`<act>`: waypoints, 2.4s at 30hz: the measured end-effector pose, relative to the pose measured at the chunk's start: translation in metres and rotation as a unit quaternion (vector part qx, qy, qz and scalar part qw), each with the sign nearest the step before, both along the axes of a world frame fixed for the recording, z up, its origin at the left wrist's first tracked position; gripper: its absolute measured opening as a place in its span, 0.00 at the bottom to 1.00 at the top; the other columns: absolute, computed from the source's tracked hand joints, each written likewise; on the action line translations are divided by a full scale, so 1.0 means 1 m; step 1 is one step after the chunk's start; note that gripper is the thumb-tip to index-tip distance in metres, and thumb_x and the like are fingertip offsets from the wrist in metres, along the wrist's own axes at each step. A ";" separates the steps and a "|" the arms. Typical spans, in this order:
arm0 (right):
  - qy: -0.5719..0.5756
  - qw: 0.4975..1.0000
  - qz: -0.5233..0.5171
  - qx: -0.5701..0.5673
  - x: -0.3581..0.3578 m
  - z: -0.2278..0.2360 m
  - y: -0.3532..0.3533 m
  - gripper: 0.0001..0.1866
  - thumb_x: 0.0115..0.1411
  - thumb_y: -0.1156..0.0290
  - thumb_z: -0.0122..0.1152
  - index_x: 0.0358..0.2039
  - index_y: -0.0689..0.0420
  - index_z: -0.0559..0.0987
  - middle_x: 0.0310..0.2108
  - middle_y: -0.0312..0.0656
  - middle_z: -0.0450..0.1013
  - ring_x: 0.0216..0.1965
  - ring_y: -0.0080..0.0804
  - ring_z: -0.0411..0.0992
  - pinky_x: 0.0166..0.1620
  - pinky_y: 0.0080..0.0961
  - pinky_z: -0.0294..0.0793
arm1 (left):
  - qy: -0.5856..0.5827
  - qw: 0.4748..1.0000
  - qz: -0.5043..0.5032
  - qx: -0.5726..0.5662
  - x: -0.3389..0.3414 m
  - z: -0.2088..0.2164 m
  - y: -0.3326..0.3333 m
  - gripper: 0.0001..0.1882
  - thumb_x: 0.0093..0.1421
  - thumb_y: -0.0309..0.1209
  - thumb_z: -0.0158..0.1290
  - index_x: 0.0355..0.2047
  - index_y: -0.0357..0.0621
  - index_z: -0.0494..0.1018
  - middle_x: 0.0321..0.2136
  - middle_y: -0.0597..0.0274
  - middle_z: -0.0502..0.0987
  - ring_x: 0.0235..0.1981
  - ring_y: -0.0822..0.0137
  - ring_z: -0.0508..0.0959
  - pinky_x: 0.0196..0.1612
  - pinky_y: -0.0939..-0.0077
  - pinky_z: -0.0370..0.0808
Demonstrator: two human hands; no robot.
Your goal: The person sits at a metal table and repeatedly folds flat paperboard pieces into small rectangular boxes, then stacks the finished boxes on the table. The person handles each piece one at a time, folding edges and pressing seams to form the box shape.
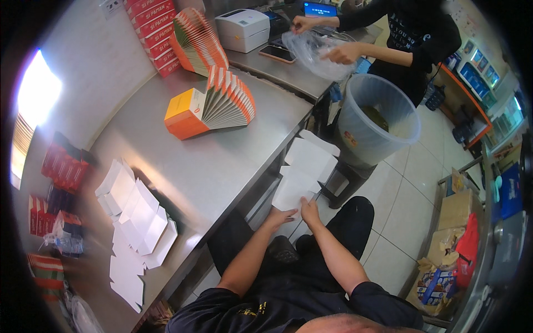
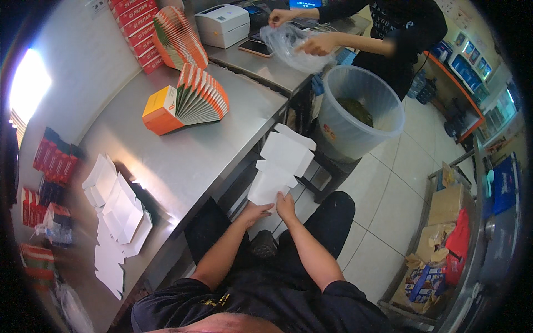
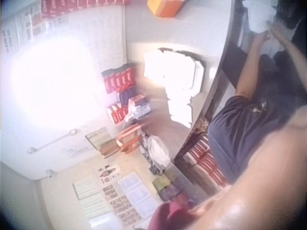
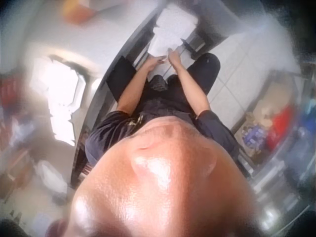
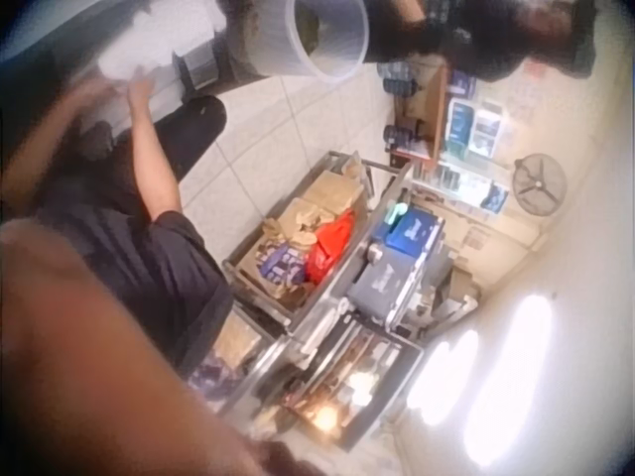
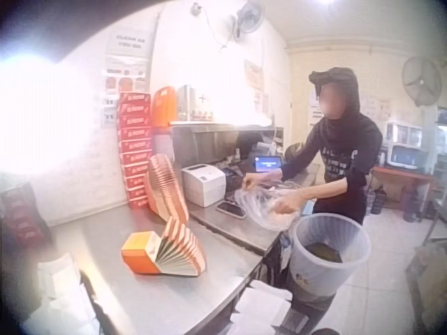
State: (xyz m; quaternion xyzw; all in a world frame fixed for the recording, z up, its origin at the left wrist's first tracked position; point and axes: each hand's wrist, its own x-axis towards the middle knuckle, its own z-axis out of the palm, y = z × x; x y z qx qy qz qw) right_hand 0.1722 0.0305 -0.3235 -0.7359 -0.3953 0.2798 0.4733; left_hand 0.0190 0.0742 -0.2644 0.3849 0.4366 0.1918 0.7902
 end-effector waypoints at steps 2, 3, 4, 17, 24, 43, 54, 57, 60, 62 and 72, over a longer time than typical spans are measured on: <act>-0.057 0.998 -0.021 0.019 -0.010 0.023 0.000 0.21 0.67 0.71 0.51 0.59 0.65 0.70 0.45 0.63 0.78 0.47 0.65 0.77 0.51 0.49 0.75 | 0.262 0.931 0.128 0.217 -0.007 -0.034 0.004 0.43 0.61 0.29 0.67 0.70 0.42 0.54 0.62 0.48 0.69 0.58 0.54 0.76 0.52 0.62 0.81; -0.082 0.996 -0.024 0.012 -0.010 0.037 0.000 0.21 0.66 0.74 0.50 0.59 0.64 0.69 0.45 0.65 0.77 0.48 0.67 0.76 0.52 0.50 0.75 | 0.382 0.850 0.184 0.314 -0.008 -0.049 0.005 0.43 0.61 0.31 0.67 0.70 0.43 0.54 0.61 0.49 0.69 0.57 0.55 0.76 0.51 0.63 0.81; -0.106 0.994 -0.037 0.001 -0.006 0.046 -0.004 0.21 0.64 0.77 0.50 0.58 0.64 0.68 0.45 0.67 0.77 0.49 0.69 0.75 0.52 0.51 0.74 | 0.369 0.829 0.190 0.375 -0.006 -0.036 0.005 0.42 0.61 0.33 0.68 0.69 0.42 0.56 0.59 0.49 0.70 0.55 0.56 0.77 0.50 0.65 0.80; -0.066 0.993 0.101 0.001 -0.033 0.104 -0.016 0.15 0.60 0.74 0.63 0.48 0.57 0.79 0.38 0.51 0.81 0.38 0.51 0.82 0.44 0.41 0.79 | -0.054 0.983 0.172 0.047 -0.012 -0.038 0.026 0.19 0.67 0.38 0.62 0.50 0.38 0.72 0.40 0.60 0.81 0.38 0.66 0.83 0.39 0.71 0.83; 0.054 0.998 -0.008 0.005 -0.013 0.071 -0.007 0.12 0.64 0.66 0.68 0.33 0.64 0.82 0.36 0.44 0.83 0.36 0.26 0.80 0.42 0.26 0.78 | -0.076 0.993 0.092 0.005 -0.011 -0.017 0.010 0.18 0.68 0.36 0.62 0.51 0.38 0.75 0.46 0.57 0.80 0.45 0.62 0.83 0.46 0.68 0.83; -0.031 0.999 0.032 0.014 -0.015 0.067 -0.012 0.16 0.64 0.58 0.70 0.36 0.61 0.88 0.25 0.42 0.82 0.27 0.24 0.78 0.34 0.26 0.75 | -0.024 0.997 0.077 0.010 -0.009 -0.015 0.004 0.17 0.67 0.35 0.62 0.52 0.39 0.76 0.47 0.60 0.79 0.46 0.65 0.81 0.44 0.68 0.84; 0.011 0.998 0.055 -0.023 -0.014 0.071 -0.015 0.20 0.60 0.54 0.73 0.36 0.62 0.88 0.24 0.50 0.82 0.23 0.31 0.79 0.31 0.30 0.76 | -0.022 0.994 0.097 0.041 -0.011 -0.029 0.005 0.16 0.67 0.28 0.60 0.52 0.32 0.77 0.44 0.54 0.82 0.43 0.63 0.84 0.42 0.70 0.86; -0.075 0.994 0.079 -0.016 -0.016 0.071 -0.017 0.21 0.59 0.53 0.73 0.33 0.63 0.88 0.24 0.52 0.81 0.26 0.39 0.81 0.33 0.33 0.77 | 0.071 0.988 0.052 0.125 -0.012 -0.028 0.004 0.14 0.66 0.26 0.60 0.50 0.31 0.78 0.42 0.53 0.83 0.41 0.63 0.85 0.38 0.71 0.87; -0.099 0.991 0.075 -0.051 -0.017 0.069 -0.018 0.21 0.57 0.55 0.73 0.30 0.64 0.87 0.24 0.53 0.81 0.27 0.47 0.81 0.35 0.36 0.79 | 0.129 0.975 0.013 0.179 -0.011 -0.024 0.003 0.12 0.66 0.24 0.58 0.48 0.31 0.79 0.40 0.52 0.84 0.38 0.63 0.86 0.36 0.70 0.87; -0.100 0.992 0.061 -0.042 -0.016 0.062 -0.018 0.19 0.57 0.58 0.72 0.28 0.64 0.86 0.20 0.50 0.79 0.23 0.39 0.80 0.31 0.33 0.76 | 0.137 0.974 0.008 0.181 -0.008 -0.023 0.001 0.11 0.66 0.23 0.57 0.47 0.31 0.79 0.39 0.52 0.84 0.37 0.62 0.86 0.37 0.69 0.87; -0.151 0.986 0.021 -0.064 -0.011 0.049 -0.010 0.18 0.60 0.61 0.67 0.31 0.67 0.83 0.26 0.57 0.80 0.30 0.53 0.81 0.37 0.45 0.79 | 0.145 0.955 0.092 0.242 -0.005 -0.030 0.005 0.09 0.67 0.28 0.56 0.43 0.34 0.76 0.40 0.52 0.83 0.38 0.55 0.86 0.39 0.67 0.83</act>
